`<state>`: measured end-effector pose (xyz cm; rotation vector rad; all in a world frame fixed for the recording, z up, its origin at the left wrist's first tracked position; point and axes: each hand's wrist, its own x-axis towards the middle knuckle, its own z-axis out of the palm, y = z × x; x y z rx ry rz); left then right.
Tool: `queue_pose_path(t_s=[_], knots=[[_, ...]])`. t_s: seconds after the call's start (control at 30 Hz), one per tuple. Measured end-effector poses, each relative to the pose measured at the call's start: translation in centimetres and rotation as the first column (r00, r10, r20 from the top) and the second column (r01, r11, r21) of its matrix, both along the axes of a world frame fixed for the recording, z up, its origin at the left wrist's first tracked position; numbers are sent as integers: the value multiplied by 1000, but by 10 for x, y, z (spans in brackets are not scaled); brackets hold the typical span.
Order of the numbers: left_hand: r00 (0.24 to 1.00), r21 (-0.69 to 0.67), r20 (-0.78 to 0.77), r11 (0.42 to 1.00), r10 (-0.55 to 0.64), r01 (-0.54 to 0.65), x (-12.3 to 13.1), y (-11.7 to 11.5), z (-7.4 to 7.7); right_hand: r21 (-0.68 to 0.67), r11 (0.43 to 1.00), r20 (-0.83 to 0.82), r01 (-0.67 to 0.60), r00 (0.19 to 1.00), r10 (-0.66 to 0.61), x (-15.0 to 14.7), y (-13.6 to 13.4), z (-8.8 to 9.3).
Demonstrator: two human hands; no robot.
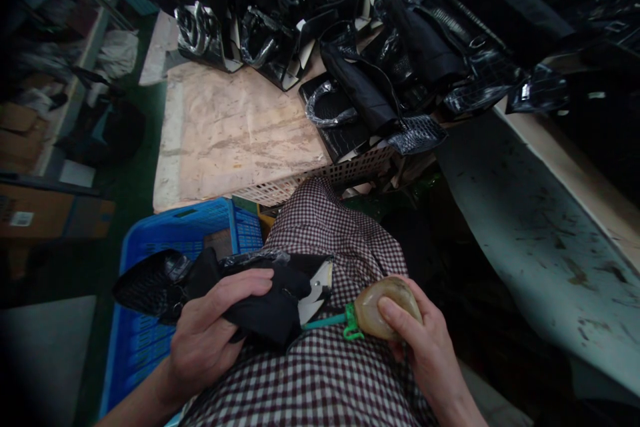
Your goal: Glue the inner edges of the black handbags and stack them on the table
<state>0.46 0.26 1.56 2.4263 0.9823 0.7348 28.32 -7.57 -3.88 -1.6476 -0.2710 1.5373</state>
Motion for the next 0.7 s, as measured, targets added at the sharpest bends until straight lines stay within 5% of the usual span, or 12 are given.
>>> queue_pose_path(t_s=[0.27,0.5,0.7], knots=[[1000,2,7,1000,-11,11,-3,-2,-3,-9,999,160,-48,986,49,15,-2,-31],[1000,23,-7,1000,-10,10,-1,2,-3,-11,992,394,-128,911,122,20,0,-39],[1000,141,14,990,-21,19,-11,3,-20,92,989,564,-116,824,45,18,-3,-55]])
